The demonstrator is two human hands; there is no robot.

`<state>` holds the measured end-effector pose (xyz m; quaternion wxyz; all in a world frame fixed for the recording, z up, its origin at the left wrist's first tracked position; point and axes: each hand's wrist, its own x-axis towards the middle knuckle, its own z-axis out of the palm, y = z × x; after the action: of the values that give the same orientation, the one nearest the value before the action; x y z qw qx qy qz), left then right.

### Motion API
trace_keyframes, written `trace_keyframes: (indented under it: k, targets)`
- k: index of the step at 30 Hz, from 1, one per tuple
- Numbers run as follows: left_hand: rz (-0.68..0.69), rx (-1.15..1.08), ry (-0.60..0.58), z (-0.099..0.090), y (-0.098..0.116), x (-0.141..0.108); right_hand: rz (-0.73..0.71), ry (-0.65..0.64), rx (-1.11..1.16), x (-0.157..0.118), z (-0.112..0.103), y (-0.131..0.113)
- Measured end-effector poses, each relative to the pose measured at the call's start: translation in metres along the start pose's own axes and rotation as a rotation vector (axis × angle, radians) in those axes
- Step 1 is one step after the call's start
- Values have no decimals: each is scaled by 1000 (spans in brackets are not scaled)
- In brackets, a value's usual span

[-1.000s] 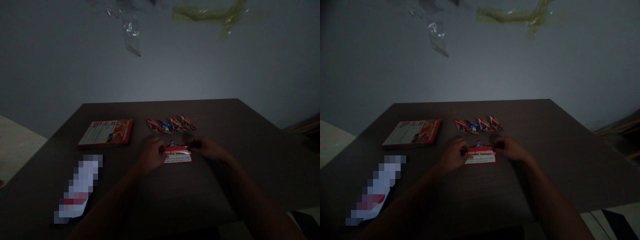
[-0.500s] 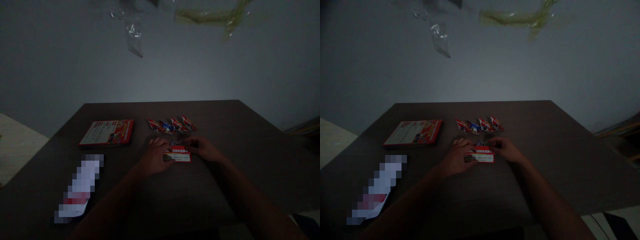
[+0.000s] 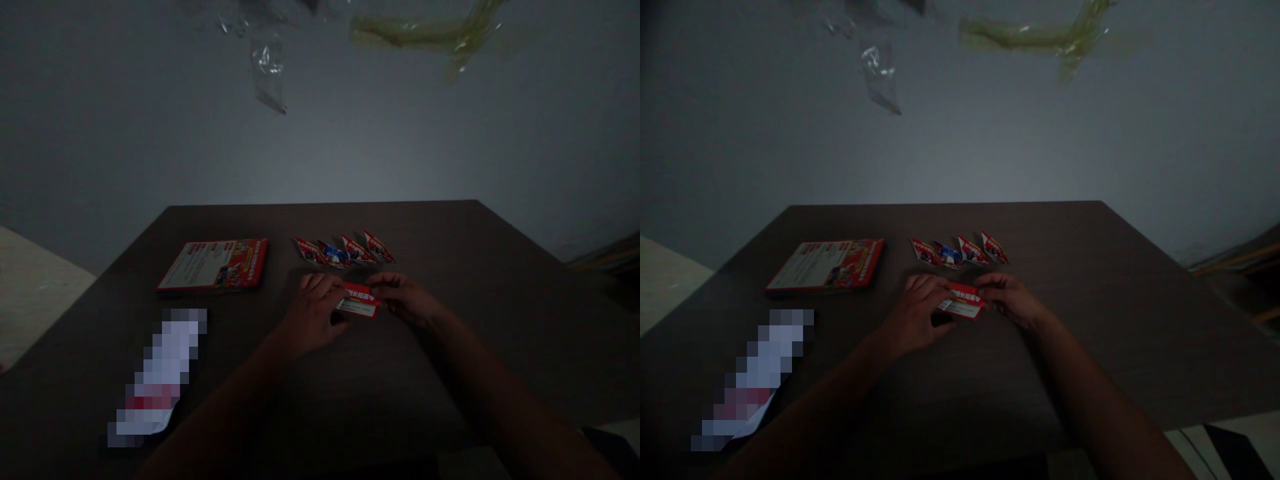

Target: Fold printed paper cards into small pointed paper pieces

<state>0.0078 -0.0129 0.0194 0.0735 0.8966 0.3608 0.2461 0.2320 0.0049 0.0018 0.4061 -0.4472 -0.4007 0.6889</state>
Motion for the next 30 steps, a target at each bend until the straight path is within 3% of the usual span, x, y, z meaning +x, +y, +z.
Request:
trace_keyframes:
  k: [14, 23, 26, 30]
  targets:
    - [36, 33, 30, 1, -1, 1, 103, -165, 240, -3, 7, -1]
    - [88, 35, 21, 8, -9, 1, 103, -236, 232, -3, 14, 3]
    - [91, 46, 24, 9, -12, 0, 87, -214, 222, -2, 16, 4]
    - [59, 55, 93, 7, -14, -1, -31, -72, 212, 2, 18, 2]
